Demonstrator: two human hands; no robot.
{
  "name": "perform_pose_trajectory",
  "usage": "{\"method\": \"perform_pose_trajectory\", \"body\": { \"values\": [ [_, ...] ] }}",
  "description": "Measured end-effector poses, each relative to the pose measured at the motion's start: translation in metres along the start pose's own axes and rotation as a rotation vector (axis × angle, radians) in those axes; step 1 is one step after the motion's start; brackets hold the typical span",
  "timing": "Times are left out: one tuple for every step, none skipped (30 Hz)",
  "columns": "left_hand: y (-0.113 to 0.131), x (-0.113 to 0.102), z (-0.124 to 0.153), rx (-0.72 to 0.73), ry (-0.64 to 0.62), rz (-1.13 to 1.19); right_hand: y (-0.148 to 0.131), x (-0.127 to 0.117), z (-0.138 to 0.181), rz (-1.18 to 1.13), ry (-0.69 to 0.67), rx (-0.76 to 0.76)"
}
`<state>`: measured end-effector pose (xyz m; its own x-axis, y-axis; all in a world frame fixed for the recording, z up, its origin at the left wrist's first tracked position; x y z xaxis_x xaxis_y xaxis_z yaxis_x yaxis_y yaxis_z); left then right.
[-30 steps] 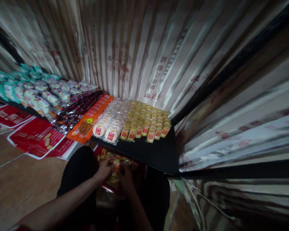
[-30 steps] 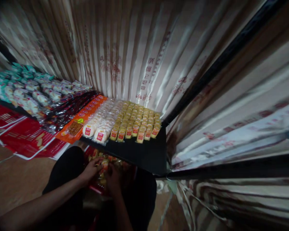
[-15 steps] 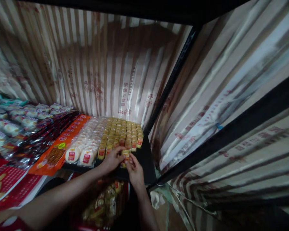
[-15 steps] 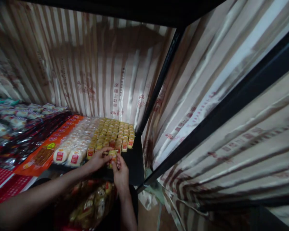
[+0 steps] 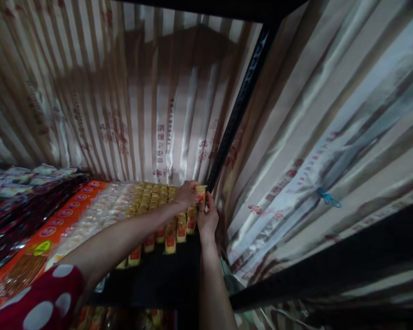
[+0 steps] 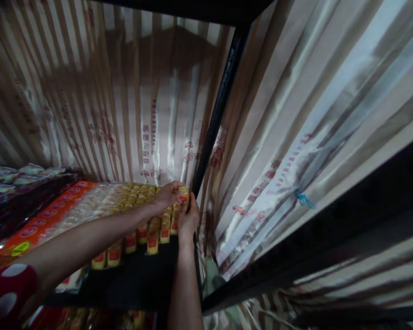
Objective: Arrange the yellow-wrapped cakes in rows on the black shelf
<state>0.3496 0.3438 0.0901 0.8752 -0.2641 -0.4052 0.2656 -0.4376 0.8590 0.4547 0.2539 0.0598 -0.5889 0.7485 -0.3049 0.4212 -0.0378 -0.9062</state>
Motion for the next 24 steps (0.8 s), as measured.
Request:
{"method": "perform_pose_trajectory", "body": {
  "values": [
    [-0.003, 0.002, -0.009, 0.01, 0.0, -0.049, 0.007, 0.002, -0.004, 0.004, 0.013, 0.011],
    [-0.007, 0.004, -0.017, 0.019, -0.003, -0.097, 0.016, 0.004, -0.007, 0.007, 0.02, 0.032],
    [-0.01, 0.006, -0.024, 0.026, -0.008, -0.141, 0.026, 0.007, -0.008, 0.009, 0.02, 0.063],
    [-0.013, 0.008, -0.03, 0.034, -0.01, -0.179, 0.035, 0.01, -0.008, 0.012, 0.007, 0.099],
    [-0.016, 0.009, -0.034, 0.041, -0.011, -0.212, 0.045, 0.013, -0.006, 0.011, -0.015, 0.139],
    [-0.019, 0.011, -0.038, 0.047, -0.011, -0.239, 0.054, 0.017, -0.003, 0.004, -0.04, 0.179],
    [-0.022, 0.012, -0.042, 0.053, -0.013, -0.26, 0.061, 0.02, 0.0, -0.009, -0.062, 0.218],
    [-0.024, 0.014, -0.045, 0.06, -0.018, -0.276, 0.067, 0.023, 0.003, -0.026, -0.084, 0.255],
    [-0.026, 0.016, -0.047, 0.068, -0.024, -0.291, 0.073, 0.026, 0.006, -0.044, -0.107, 0.29],
    [-0.027, 0.018, -0.049, 0.079, -0.034, -0.308, 0.077, 0.031, 0.01, -0.064, -0.14, 0.322],
    [-0.028, 0.02, -0.051, 0.09, -0.046, -0.325, 0.08, 0.036, 0.013, -0.083, -0.181, 0.348],
    [-0.029, 0.023, -0.052, 0.101, -0.062, -0.343, 0.081, 0.042, 0.016, -0.1, -0.224, 0.362],
    [-0.03, 0.025, -0.053, 0.111, -0.081, -0.362, 0.081, 0.047, 0.019, -0.114, -0.261, 0.363],
    [-0.032, 0.027, -0.053, 0.12, -0.102, -0.383, 0.08, 0.051, 0.021, -0.125, -0.286, 0.355],
    [-0.033, 0.03, -0.053, 0.127, -0.126, -0.403, 0.079, 0.054, 0.023, -0.128, -0.297, 0.341],
    [-0.036, 0.033, -0.052, 0.134, -0.151, -0.425, 0.078, 0.055, 0.025, -0.124, -0.297, 0.325],
    [-0.038, 0.035, -0.051, 0.142, -0.175, -0.448, 0.078, 0.056, 0.027, -0.114, -0.292, 0.309],
    [-0.04, 0.038, -0.05, 0.151, -0.198, -0.473, 0.078, 0.057, 0.028, -0.101, -0.29, 0.296],
    [-0.041, 0.041, -0.048, 0.163, -0.219, -0.5, 0.077, 0.058, 0.03, -0.088, -0.288, 0.284],
    [-0.042, 0.043, -0.046, 0.175, -0.236, -0.527, 0.077, 0.059, 0.031, -0.079, -0.285, 0.27],
    [-0.043, 0.045, -0.045, 0.188, -0.25, -0.557, 0.076, 0.058, 0.032, -0.073, -0.278, 0.254],
    [-0.043, 0.047, -0.043, 0.201, -0.261, -0.586, 0.076, 0.058, 0.033, -0.07, -0.269, 0.242],
    [-0.043, 0.049, -0.042, 0.215, -0.274, -0.614, 0.076, 0.058, 0.034, -0.069, -0.26, 0.235],
    [-0.042, 0.051, -0.042, 0.228, -0.288, -0.64, 0.076, 0.057, 0.034, -0.069, -0.25, 0.233]
  ]
}}
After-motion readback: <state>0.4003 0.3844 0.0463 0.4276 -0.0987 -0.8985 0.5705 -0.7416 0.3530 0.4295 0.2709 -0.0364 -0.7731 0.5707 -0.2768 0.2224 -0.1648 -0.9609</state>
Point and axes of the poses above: each hand's wrist, its own z-axis away from the middle knuckle, its own x-axis out of the palm, y = z × x, the point moved 9 cm from there along -z, towards the middle knuckle, and after that the axes turned 10 degrees about x, right-handed, at the moved point
